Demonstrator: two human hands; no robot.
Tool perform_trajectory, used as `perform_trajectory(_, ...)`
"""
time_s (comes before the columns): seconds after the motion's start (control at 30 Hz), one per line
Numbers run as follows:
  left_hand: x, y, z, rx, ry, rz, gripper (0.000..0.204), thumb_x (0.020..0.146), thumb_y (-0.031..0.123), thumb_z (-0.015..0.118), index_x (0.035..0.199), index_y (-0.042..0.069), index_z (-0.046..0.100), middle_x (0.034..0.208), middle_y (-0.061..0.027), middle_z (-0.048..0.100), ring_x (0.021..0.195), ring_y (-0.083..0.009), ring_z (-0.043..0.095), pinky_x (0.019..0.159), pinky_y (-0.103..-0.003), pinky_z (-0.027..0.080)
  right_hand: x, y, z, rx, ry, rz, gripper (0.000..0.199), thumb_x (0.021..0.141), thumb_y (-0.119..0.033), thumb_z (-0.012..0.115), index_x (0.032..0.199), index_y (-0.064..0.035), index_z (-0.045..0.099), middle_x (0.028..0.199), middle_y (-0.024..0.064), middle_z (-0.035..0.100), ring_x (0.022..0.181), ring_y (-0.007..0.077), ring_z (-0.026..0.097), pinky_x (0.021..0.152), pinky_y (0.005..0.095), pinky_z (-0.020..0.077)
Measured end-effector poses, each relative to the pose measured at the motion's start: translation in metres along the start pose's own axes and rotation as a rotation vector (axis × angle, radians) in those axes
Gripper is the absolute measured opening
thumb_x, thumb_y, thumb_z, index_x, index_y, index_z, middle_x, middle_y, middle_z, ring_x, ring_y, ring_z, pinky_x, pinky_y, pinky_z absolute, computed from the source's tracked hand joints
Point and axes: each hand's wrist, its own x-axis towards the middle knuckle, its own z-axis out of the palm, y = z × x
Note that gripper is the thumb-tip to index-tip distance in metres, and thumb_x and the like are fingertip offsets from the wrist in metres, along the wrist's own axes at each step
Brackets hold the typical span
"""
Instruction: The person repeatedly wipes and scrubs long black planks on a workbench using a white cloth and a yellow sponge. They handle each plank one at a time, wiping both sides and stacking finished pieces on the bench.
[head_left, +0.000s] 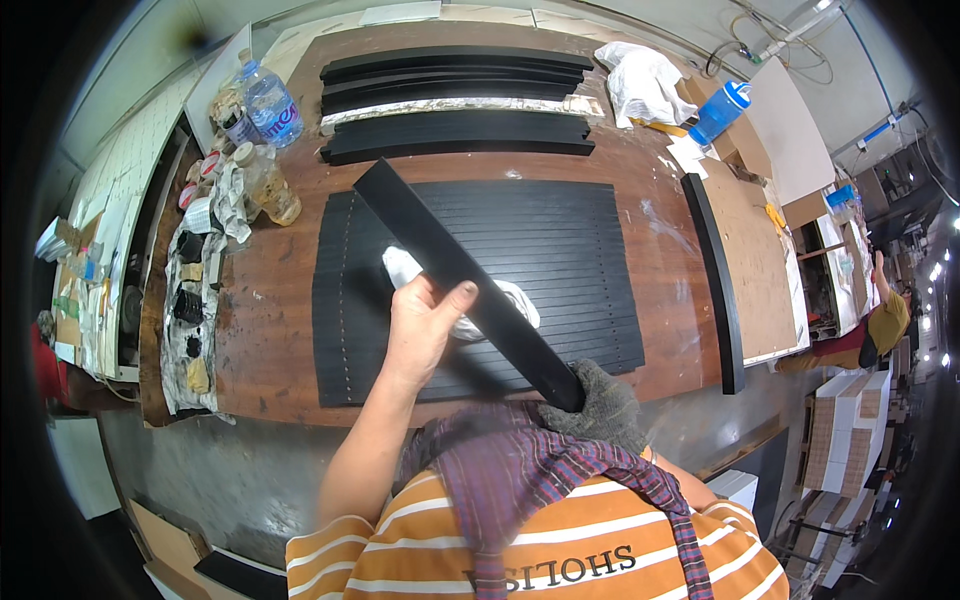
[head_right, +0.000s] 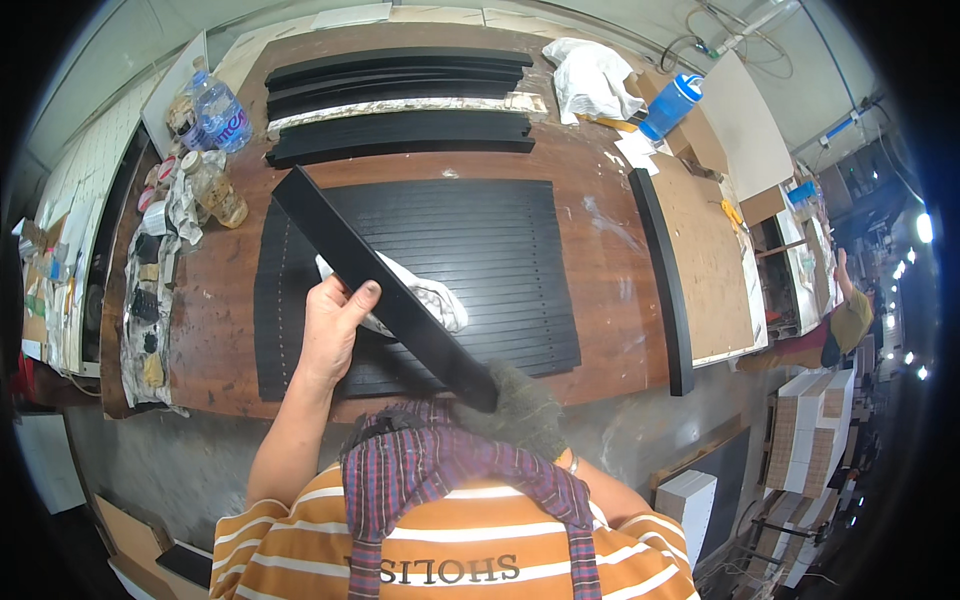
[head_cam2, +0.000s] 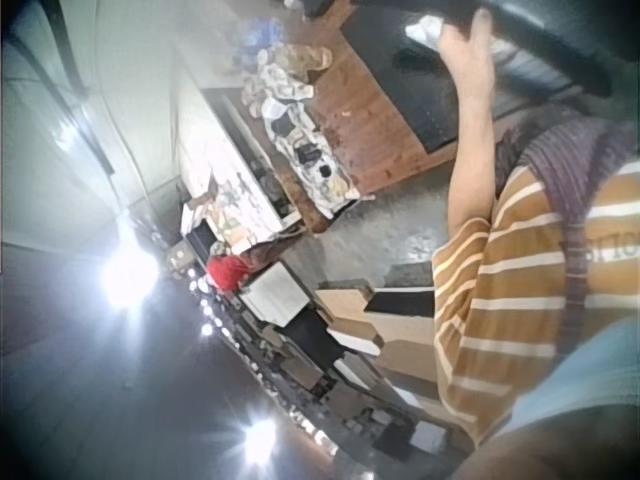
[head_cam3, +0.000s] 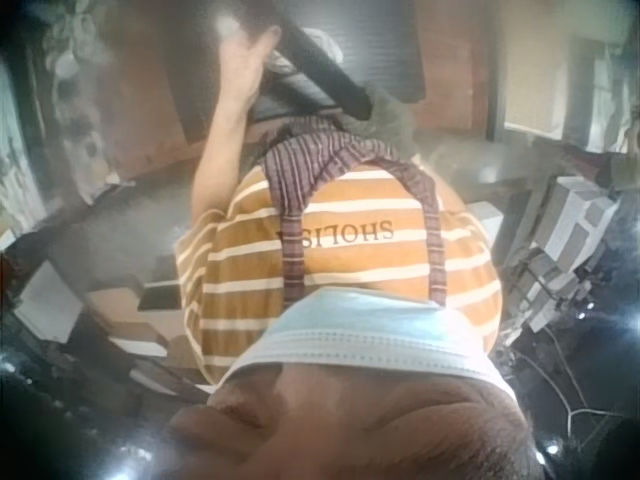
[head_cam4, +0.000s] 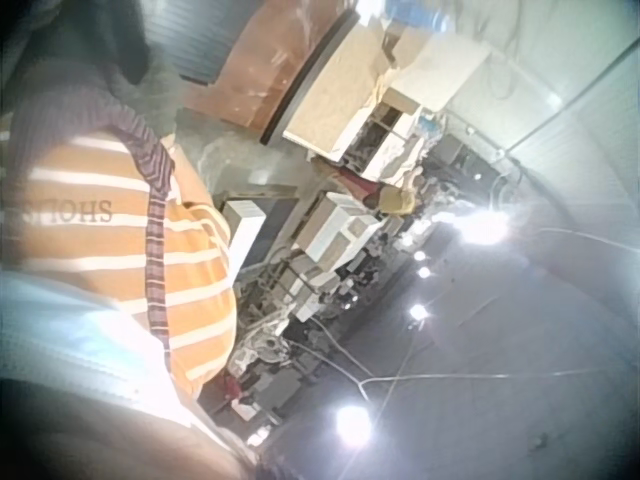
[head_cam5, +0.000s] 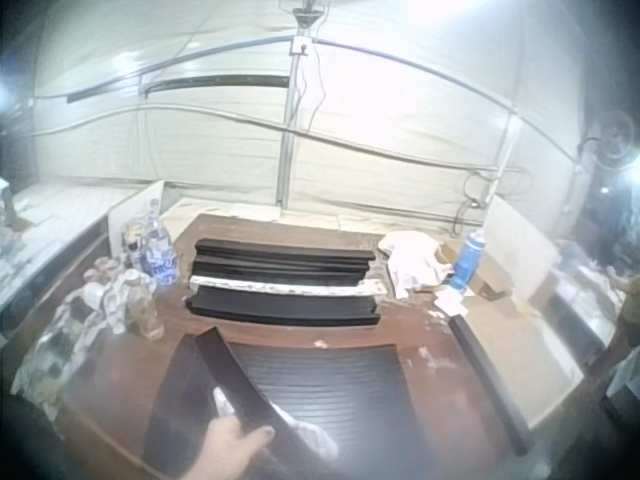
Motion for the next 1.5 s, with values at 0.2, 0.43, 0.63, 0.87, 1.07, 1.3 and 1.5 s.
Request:
perform_trajectory(0.2, 0.029, -0.042, -0.024, 1.045, -0.006, 0.244, 0.055, 0.091, 0.042, 0.074, 0.135, 0.01, 0.062, 0.141, -0.0135, 0.055, 0.127, -0.0285, 0.053, 0.107, -0.048, 0.042, 0.022, 0.01, -0.01, 0.165, 0.033, -0.209, 0.053, 0.07, -0.034, 0.085, 0.104, -0.0002, 0.063, 0.094, 0.0218, 0.069, 0.089, 0.0382, 0.068, 0.079, 0.0457, 0.0518)
perform_trajectory(0.43, 0.045, -0.073, -0.03, 0.756, 0.048, 0.058, 0.029, 0.086, 0.005, 0.069, 0.115, 0.004, 0.071, 0.11, -0.0137, 0.073, 0.107, -0.0322, 0.067, 0.095, -0.045, 0.052, 0.069, 0.036, -0.034, 0.318, 0.148, -0.376, 0.042, 0.075, -0.015, 0.084, 0.11, -0.0023, 0.065, 0.09, 0.0056, 0.068, 0.081, 0.019, 0.063, 0.073, 0.0344, 0.0531)
perform_trajectory(0.63, 0.085, 0.033, 0.021, 0.517, 0.263, 0.734, 0.038, 0.087, -0.006, 0.062, 0.123, 0.001, 0.068, 0.123, -0.0168, 0.066, 0.113, -0.0249, 0.066, 0.094, -0.038, 0.054, 0.095, 0.031, -0.031, 1.096, -0.112, -0.175, 0.036, 0.099, -0.035, 0.063, 0.121, -0.0062, 0.062, 0.099, 0.0066, 0.07, 0.084, 0.0152, 0.066, 0.073, 0.0311, 0.0564)
perform_trajectory(0.87, 0.022, -0.016, 0.109, 0.805, -0.218, 0.876, 0.039, 0.082, -0.003, 0.063, 0.119, 0.007, 0.071, 0.133, -0.0153, 0.063, 0.095, -0.0333, 0.058, 0.086, -0.042, 0.053, 0.142, 0.029, -0.034, 1.072, 0.174, -0.475, 0.039, 0.107, -0.021, 0.052, 0.139, 0.001, 0.048, 0.13, 0.0131, 0.059, 0.12, 0.0241, 0.056, 0.105, 0.0394, 0.0451)
perform_trajectory(1.07, 0.04, 0.012, 0.04, 0.857, -0.503, 0.731, 0.049, 0.076, -0.011, 0.06, 0.116, 0.012, 0.077, 0.126, -0.0103, 0.07, 0.099, -0.0242, 0.062, 0.089, -0.034, 0.052, 0.134, 0.028, -0.055, 1.628, -0.149, -0.303, 0.037, 0.108, -0.041, 0.046, 0.121, -0.0083, 0.059, 0.1, 0.0068, 0.067, 0.074, 0.0166, 0.064, 0.061, 0.0315, 0.0542)
perform_trajectory(1.3, 0.052, 0.001, 0.102, 0.815, -0.323, 0.873, 0.051, 0.072, -0.01, 0.058, 0.113, 0.012, 0.078, 0.129, -0.0083, 0.07, 0.103, -0.0288, 0.059, 0.1, -0.036, 0.046, 0.15, -0.007, -0.075, 1.092, 0.319, -0.504, 0.043, 0.104, -0.049, 0.054, 0.118, -0.0092, 0.064, 0.103, 0.0109, 0.071, 0.086, 0.0231, 0.07, 0.07, 0.0386, 0.0606)
perform_trajectory(1.5, -0.003, -0.041, -0.002, 0.91, -0.661, 0.251, 0.028, 0.072, -0.009, 0.06, 0.082, 0.01, 0.079, 0.121, -0.0046, 0.074, 0.095, -0.0257, 0.06, 0.086, -0.037, 0.051, 0.134, 0.007, -0.138, 1.59, 0.533, -0.288, 0.042, 0.105, -0.049, 0.052, 0.121, -0.012, 0.065, 0.08, 0.0059, 0.065, 0.068, 0.0176, 0.065, 0.062, 0.0325, 0.058)
